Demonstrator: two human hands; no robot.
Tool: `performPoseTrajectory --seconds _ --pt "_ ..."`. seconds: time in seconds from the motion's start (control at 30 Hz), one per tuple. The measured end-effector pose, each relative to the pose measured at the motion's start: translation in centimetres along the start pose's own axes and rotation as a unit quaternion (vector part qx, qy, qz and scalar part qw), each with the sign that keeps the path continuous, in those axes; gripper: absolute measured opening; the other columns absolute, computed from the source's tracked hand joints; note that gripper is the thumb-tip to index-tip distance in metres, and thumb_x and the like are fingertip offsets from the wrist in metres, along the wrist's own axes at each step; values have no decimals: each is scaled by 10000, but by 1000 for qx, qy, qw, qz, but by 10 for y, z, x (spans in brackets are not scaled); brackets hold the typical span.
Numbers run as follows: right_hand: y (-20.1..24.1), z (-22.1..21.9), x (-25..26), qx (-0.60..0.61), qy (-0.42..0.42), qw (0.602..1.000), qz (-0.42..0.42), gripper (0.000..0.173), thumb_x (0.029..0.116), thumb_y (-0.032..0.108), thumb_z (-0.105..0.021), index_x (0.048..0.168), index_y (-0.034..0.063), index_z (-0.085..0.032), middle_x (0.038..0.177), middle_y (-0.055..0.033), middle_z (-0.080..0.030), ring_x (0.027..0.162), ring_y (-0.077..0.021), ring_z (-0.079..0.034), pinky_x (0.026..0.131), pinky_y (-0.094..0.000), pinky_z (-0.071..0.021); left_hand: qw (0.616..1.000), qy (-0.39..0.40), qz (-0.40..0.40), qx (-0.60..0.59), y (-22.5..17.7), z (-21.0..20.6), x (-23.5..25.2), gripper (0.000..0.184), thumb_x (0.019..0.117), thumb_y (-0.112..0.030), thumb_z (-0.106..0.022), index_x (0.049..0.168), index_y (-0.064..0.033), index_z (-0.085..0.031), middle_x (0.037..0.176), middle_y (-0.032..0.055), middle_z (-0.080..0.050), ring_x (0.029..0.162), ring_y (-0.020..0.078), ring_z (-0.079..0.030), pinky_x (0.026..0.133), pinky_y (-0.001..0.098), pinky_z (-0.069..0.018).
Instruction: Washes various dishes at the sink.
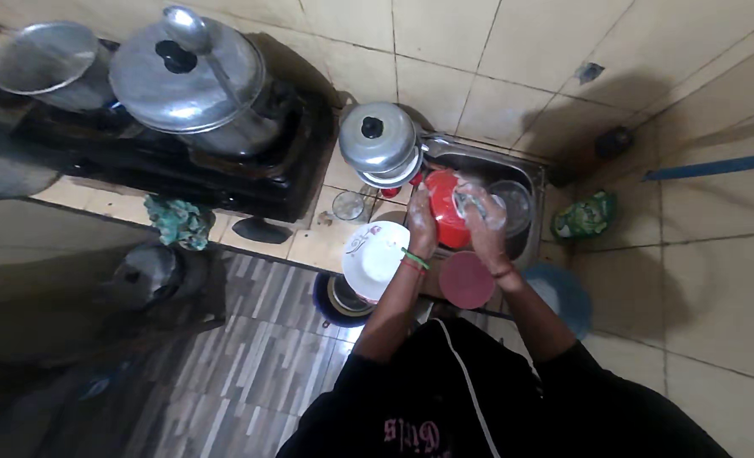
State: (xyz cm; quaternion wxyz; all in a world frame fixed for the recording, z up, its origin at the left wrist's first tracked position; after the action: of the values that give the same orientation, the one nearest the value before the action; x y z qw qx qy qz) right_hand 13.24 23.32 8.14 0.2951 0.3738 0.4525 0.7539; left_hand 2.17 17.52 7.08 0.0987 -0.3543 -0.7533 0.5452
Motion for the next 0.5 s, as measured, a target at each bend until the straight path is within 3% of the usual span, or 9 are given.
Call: performPoseTrajectory --seconds 0.07,0.1,0.17,0.23,0.27,0.33,0.4,0.5 --pt "-14 5 -1 10 -15 996 -87 350 1040 151 -533 1375 143 -630 1128 -99 -703 858 -182 -655 715 -374 -562 998 35 39 23 4 6 -11 475 1116 -395 -298 1398 -92 -532 1223 77 -648 1073 139 -634 927 376 -548" --pt "-13 6 0 6 -19 996 -90 357 1036 146 -543 1385 152 -622 1111 -113 -701 836 -209 -651 696 -401 -554 998 34 51 32 6 5 -14 474 1116 -409 -295 1367 -102 -553 1195 63 -654 1047 125 -637 904 363 -551" --pt "4 4 0 -21 15 999 -24 359 1021 85 -540 1368 61 -628 1318 -132 -671 1143 -249 -670 956 -452 -564 999 8 46 6 9 -1 -7 450 1126 -327 -278 1296 -39 -580 1100 71 -667 977 116 -651 872 336 -564" --pt "5 1 -1 -17 40 996 74 316 962 26 -544 1238 -31 -688 1340 -168 -662 1314 -296 -590 1129 -464 -471 998 -6 54 -31 4 -2 -1 429 1132 -307 -267 1252 -42 -582 1017 54 -683 913 108 -674 818 320 -587" --pt "-1 4 -1 3 46 996 76 320 962 26 -536 1238 -35 -685 1360 -166 -650 1337 -290 -571 1147 -453 -458 998 4 58 -38 2 -1 0 423 1132 -313 -267 1244 -53 -582 1005 48 -688 907 107 -681 814 324 -593" --pt "-16 14 7 43 29 998 -25 348 1002 60 -526 1326 17 -644 1366 -126 -643 1224 -214 -627 1019 -403 -535 997 39 60 4 2 -1 -2 425 1127 -301 -268 1248 -44 -584 1016 54 -681 922 112 -670 833 336 -586" --pt "-27 14 29 50 -17 992 -113 280 973 61 -561 1209 22 -706 1199 -114 -709 1059 -169 -676 916 -370 -567 993 65 44 91 9 -5 -8 451 1128 -283 -264 1224 -6 -607 1018 81 -672 925 120 -653 844 342 -570" --pt "16 1 25 -55 55 994 -83 222 978 36 -613 1179 -2 -700 1176 -173 -704 1067 -265 -682 950 -439 -552 989 71 29 125 14 -16 -19 431 1117 -235 -287 1216 47 -598 1032 126 -645 947 141 -619 875 353 -530"
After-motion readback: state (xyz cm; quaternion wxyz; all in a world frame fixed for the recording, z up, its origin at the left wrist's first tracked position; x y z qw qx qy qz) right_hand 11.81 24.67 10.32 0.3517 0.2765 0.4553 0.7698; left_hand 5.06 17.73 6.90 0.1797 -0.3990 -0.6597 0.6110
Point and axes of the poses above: each hand's wrist, its own x-axis towards the middle knuckle, its own z-axis out of the back of the hand, y = z × x, the point moved 1 cm from there along x, towards the middle knuckle
